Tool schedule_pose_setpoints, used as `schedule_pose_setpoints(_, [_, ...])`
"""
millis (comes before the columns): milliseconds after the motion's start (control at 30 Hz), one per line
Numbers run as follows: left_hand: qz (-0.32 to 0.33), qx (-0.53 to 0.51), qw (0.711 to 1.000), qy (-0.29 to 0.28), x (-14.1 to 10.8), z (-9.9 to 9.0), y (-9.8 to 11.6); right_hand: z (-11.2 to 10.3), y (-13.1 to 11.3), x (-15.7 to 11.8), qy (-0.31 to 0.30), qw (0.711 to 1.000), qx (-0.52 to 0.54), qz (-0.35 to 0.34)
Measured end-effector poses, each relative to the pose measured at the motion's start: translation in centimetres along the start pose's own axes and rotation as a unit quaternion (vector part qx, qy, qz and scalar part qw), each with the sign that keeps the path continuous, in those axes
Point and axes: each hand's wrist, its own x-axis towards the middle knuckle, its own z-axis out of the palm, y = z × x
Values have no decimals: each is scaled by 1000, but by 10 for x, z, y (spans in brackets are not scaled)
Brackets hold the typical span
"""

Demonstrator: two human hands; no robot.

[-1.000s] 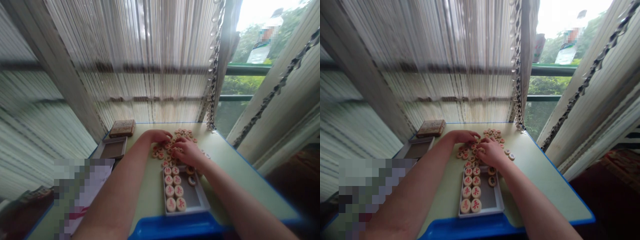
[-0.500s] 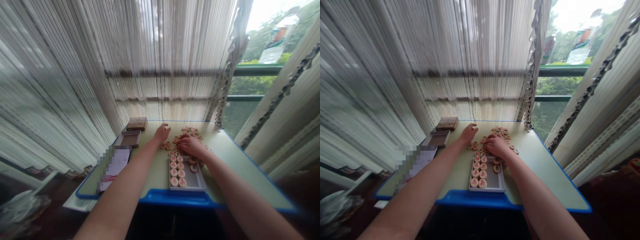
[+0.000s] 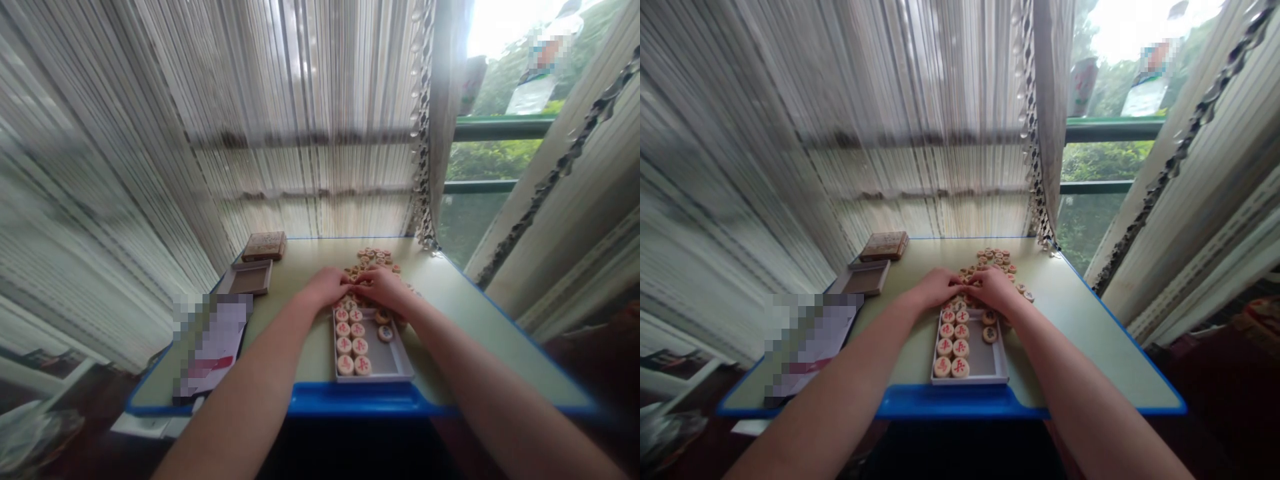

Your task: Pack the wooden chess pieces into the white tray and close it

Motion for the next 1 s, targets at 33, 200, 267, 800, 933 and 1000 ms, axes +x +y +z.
schedule_pose_setpoints(33, [-2, -5, 1000, -3, 1, 1, 0, 0, 0, 0, -4, 1000, -2, -1])
schedule_pose_setpoints(200, [10, -36, 999, -18, 5, 4, 0, 0, -2, 0, -15, 1000, -13, -7])
schedule_pose_setpoints(267, [-4, -54, 998, -15, 6, 4, 0, 1, -2, 1, -20, 1000, 9, -4])
schedule_pose_setpoints(800, [-88, -235, 965, 74, -8, -9, 19, -28, -10, -11, 109, 986, 11, -122])
schedule_pose_setpoints(933, [-28, -333, 942, 40, -13, -12, 17, -44, -20, -22, 122, 983, -21, -137])
schedule_pose_setpoints(1000, [1, -354, 935, 22, -16, -14, 19, -52, -24, -30, 141, 979, -33, -142])
